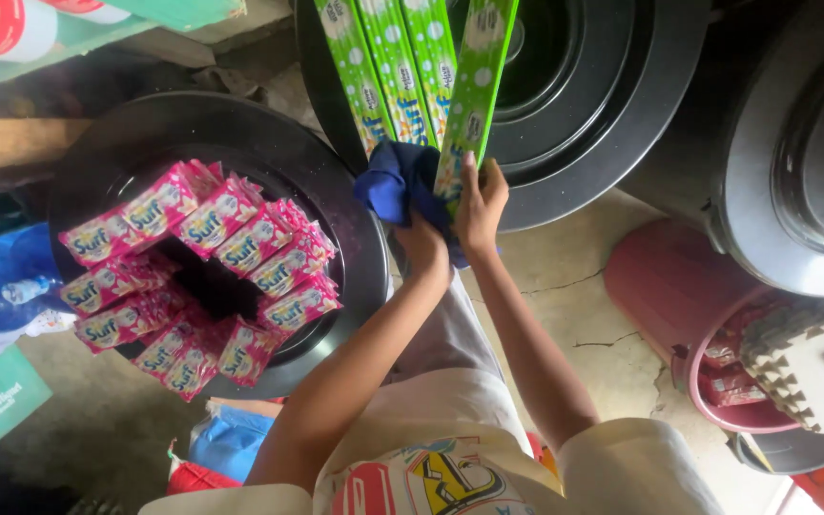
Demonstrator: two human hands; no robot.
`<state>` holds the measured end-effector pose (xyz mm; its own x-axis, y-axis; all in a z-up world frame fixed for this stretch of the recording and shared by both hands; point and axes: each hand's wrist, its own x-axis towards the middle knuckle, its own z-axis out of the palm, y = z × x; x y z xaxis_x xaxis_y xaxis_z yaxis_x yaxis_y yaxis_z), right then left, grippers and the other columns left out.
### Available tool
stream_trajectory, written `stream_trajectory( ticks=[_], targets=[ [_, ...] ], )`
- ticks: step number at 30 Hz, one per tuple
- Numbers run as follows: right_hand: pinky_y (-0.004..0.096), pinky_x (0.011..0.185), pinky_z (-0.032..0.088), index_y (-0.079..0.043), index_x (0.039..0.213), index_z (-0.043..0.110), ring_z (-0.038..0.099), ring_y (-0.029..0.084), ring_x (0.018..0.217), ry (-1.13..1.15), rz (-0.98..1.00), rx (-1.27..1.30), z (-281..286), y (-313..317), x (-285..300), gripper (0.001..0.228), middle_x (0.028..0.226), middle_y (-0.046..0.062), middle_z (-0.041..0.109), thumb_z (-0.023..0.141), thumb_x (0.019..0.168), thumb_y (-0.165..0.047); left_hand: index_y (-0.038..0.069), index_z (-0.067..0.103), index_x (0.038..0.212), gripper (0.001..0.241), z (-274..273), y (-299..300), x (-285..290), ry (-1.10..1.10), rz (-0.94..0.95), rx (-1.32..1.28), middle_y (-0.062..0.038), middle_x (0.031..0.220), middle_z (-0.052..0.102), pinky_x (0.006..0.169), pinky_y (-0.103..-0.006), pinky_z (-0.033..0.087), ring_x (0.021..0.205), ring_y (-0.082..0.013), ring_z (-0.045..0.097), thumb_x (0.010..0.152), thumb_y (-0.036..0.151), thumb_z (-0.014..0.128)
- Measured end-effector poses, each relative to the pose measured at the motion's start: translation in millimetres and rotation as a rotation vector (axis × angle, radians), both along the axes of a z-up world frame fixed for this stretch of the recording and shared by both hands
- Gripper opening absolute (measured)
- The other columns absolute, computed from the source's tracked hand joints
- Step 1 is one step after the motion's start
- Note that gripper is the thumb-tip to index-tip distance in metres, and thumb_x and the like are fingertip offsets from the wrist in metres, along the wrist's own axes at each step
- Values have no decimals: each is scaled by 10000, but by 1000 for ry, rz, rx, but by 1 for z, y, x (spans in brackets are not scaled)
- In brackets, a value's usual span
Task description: Wiping down and organizing detergent packets on a storage shelf.
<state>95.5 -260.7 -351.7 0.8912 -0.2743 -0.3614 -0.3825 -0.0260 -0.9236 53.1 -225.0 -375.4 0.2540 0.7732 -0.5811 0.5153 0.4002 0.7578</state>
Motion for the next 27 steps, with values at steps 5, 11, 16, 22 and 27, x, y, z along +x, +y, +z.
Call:
stream_trajectory(
  ticks=[5,11,16,22,27],
  targets=[
    [273,552,437,-91,764,594,529,116,555,-56,68,-34,-46,-23,46,475,623,8,546,684,1020,-481,152,534,584,455,51,34,26,-196,198,-452,-5,424,440,242,-240,206,272,-107,370,996,332,604],
    [433,643,480,-84,787,642,580,278,574,-87,361,-452,-153,-93,121,575,584,119,579,610,1074,-581,54,615,1323,384,35,68,-12,-175,116,-303,-156,1283,655,1019,-388,511,1172,-214,616,1025,297,621],
    [432,628,505,-149,768,643,644,295,585,-90,489,-555,-169,-95,133,517,564,64,589,606,1098,-546,83,702,1195,357,49,104,-34,-63,129,-246,-109,1130,724,904,-330,564,1026,-178,677,954,345,726],
    [538,666,569,-124,846,652,723,424,662,-130,666,-988,-174,-84,129,478,651,130,678,509,1127,-483,38,725,1168,408,60,117,-53,-25,163,-262,-133,1100,735,885,-345,562,1014,-200,678,918,358,754],
    [413,633,583,-212,783,621,743,264,638,-337,716,-1453,-164,-82,132,446,637,-12,666,503,1095,-507,107,739,1151,370,73,122,-45,-90,94,-468,-110,1097,747,878,-347,589,1032,-219,718,908,387,757]
  ],
)
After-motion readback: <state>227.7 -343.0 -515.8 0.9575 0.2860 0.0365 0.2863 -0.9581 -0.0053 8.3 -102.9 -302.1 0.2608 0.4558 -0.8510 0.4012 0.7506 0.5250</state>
